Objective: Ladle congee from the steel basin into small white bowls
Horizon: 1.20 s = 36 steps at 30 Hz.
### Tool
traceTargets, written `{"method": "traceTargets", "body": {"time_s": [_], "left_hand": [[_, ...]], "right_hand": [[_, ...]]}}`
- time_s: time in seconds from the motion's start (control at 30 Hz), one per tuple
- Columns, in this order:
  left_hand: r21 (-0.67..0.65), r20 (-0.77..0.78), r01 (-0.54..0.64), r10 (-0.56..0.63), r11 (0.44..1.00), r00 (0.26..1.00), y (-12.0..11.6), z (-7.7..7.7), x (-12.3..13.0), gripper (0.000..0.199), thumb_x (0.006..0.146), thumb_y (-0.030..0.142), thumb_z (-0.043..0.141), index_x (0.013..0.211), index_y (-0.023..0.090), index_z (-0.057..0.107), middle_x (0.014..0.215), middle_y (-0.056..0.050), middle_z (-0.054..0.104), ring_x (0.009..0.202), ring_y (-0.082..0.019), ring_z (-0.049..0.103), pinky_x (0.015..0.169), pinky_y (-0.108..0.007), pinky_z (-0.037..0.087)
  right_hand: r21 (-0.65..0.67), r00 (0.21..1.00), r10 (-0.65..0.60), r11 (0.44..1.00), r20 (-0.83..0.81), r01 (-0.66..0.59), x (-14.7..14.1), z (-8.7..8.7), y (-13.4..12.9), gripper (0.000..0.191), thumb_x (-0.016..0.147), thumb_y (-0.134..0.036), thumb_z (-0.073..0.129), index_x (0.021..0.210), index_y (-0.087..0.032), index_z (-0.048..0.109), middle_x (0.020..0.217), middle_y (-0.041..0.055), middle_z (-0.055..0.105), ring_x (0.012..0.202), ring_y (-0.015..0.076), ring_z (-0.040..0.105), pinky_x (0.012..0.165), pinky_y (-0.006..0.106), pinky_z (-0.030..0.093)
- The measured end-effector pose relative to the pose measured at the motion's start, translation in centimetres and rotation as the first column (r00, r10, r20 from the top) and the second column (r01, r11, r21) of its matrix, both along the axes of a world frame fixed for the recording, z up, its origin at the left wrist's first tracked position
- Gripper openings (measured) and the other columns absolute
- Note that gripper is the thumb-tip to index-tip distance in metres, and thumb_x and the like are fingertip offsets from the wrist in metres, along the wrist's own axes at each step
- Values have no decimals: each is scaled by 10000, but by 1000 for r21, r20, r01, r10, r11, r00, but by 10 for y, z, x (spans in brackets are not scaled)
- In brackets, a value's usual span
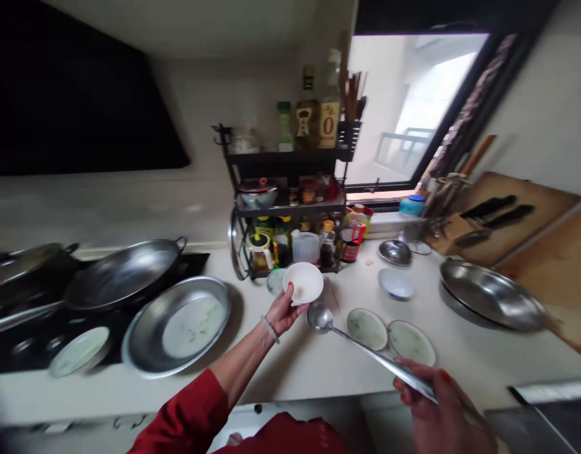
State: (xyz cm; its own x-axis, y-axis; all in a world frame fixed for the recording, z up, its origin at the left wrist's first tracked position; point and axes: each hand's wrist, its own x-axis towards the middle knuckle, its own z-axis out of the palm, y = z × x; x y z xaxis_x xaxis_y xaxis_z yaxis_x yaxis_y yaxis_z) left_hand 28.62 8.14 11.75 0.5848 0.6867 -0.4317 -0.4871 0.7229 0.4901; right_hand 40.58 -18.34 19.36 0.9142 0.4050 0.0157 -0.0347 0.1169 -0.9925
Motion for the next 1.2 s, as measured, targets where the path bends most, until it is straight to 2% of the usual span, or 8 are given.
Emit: {"method": "traceTargets", "body": {"time_s": [0.13,0.23,0.4,0.67,0.8,0.97,1.07,1.2], "left_hand": [[26,-84,-61,63,998,995,-22,-12,-88,573,753,390,707,1219,213,424,1109,-107,610,818,-217,689,582,-312,608],[30,-117,-103,106,994,987,-41,-24,-141,614,730,422,721,1220,218,413,1118,-107,609,839,-237,689,566,-290,599],[-7,-153,-204,201,979,968,-64,-40,-193,663,678,435,761,1203,215,421,1106,-102,605,843,-251,681,547,-304,599],[-19,-172,-239,232,971,957,-75,-50,-219,687,608,466,799,1125,195,437,1047,-104,621,888,-296,670,513,-309,583],[-29,-201,-229,218,973,955,-76,-52,-224,690,592,481,804,1104,195,441,1015,-96,625,851,-288,675,511,-302,575],[-41,-216,-213,199,976,956,-76,-54,-226,688,606,478,797,1124,196,442,1017,-102,627,823,-267,677,528,-294,571],[-43,-204,-214,201,976,958,-78,-55,-228,731,602,479,799,1163,187,432,1048,-128,628,844,-285,674,532,-316,576],[-51,-202,-215,200,975,959,-81,-54,-232,736,603,478,799,1181,185,451,1120,-156,608,888,-307,669,534,-320,582]], "right_hand": [[127,977,199,974,-82,-188,-35,12,60,310,648,-515,719,667,-207,693,714,66,701,539,160,603,493,276,512],[211,914,399,902,-73,-377,-68,17,104,275,680,-461,718,669,-190,673,750,76,706,541,159,605,483,276,501],[190,778,628,765,-7,-616,-121,-7,175,339,731,-497,675,752,-159,667,821,96,705,550,163,621,507,291,514],[-120,522,805,569,284,-813,-171,-75,264,404,779,-574,544,755,-181,637,629,32,651,509,170,616,569,306,532],[-157,425,823,509,376,-846,-182,-86,280,314,800,-482,533,747,-192,641,677,28,636,521,156,602,563,289,525],[-106,368,849,435,379,-894,-189,-99,282,274,791,-447,556,805,-200,673,849,60,649,588,159,609,544,290,529],[-89,442,863,474,245,-876,-193,-109,280,294,743,-475,607,772,-191,680,777,48,667,561,161,612,561,291,528],[-78,599,794,607,105,-790,-196,-116,284,381,765,-543,557,708,-173,626,591,29,646,470,165,614,508,277,508]]}}
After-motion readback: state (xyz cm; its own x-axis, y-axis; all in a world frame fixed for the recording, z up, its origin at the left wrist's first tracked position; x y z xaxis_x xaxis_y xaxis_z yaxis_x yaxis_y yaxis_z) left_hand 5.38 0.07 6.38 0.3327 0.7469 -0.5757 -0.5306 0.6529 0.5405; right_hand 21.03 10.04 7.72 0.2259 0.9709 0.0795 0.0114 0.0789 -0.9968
